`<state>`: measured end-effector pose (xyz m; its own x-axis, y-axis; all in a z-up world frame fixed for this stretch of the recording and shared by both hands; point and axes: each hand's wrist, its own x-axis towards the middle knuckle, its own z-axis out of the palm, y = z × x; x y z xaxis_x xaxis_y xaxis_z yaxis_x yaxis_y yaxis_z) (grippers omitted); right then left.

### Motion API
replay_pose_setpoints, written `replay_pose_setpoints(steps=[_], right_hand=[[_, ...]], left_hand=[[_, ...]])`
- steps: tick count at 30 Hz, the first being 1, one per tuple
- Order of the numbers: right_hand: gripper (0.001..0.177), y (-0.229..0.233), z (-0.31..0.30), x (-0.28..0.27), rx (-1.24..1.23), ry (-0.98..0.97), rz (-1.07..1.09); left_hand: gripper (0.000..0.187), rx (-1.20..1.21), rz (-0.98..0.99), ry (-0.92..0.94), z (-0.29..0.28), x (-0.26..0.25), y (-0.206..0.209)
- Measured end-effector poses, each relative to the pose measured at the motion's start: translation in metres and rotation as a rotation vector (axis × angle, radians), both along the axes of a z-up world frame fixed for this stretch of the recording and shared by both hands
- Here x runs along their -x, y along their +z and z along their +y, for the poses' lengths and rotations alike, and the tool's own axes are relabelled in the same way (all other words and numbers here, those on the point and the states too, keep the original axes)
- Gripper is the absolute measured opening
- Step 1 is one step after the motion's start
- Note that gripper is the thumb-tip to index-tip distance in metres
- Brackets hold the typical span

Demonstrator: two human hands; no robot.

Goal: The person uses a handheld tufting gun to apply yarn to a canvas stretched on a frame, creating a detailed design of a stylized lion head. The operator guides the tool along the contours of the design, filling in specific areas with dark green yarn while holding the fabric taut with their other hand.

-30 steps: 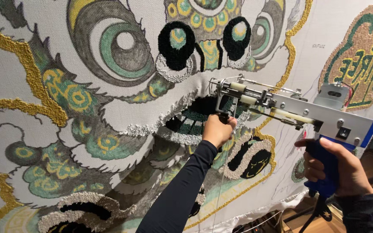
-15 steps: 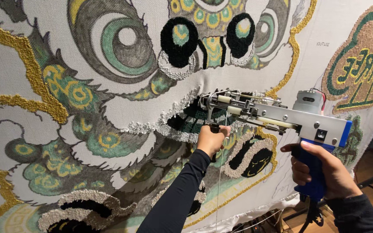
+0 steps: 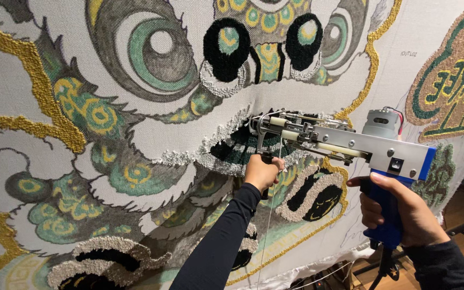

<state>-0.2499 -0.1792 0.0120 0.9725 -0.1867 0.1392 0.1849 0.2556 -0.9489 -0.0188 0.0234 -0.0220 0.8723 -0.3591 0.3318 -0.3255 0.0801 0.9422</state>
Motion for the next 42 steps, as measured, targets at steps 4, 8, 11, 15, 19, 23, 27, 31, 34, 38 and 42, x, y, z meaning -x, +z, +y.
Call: replay_pose_setpoints(steps=[4,8,11,15,19,23,27,31,34,38,42], right_hand=[[0.048,-0.001,0.0,-0.001,0.028,-0.035,0.016],[0.043,-0.011,-0.018,-0.009,0.038,0.041,-0.018],[0.042,-0.019,-0.032,-0.011,0.032,0.074,-0.047],[0.044,-0.025,-0.051,-0.008,0.032,0.047,-0.054],[0.042,-0.035,-0.072,-0.008,0.012,0.206,-0.169],[0.044,-0.02,-0.052,0.002,0.02,0.081,-0.086],[0.047,0.002,-0.022,0.009,0.06,-0.009,-0.006],[0.048,0.008,-0.013,0.006,0.036,0.008,0.001],[0.047,0.007,-0.014,0.002,0.024,0.001,0.009],[0.045,0.006,-0.014,0.0,0.051,-0.018,0.01],[0.039,0.006,-0.014,-0.005,0.025,-0.008,0.027]], left_hand=[[0.019,-0.025,0.014,0.062,0.002,0.0,0.003],[0.021,0.0,0.025,0.064,0.005,0.007,0.008],[0.024,-0.009,0.04,0.062,0.008,0.016,0.01],[0.026,0.049,0.024,0.046,0.005,0.027,0.011],[0.022,0.06,-0.011,0.027,0.001,0.032,0.008],[0.026,0.043,-0.032,0.019,0.002,0.032,0.006],[0.025,0.056,-0.034,0.015,0.001,0.028,0.009],[0.027,-0.007,0.002,0.028,0.007,0.025,0.013],[0.028,-0.01,-0.009,0.034,0.008,0.022,0.014],[0.028,0.008,0.024,0.024,0.008,0.018,0.011],[0.027,0.05,0.045,0.029,0.007,0.012,0.01]])
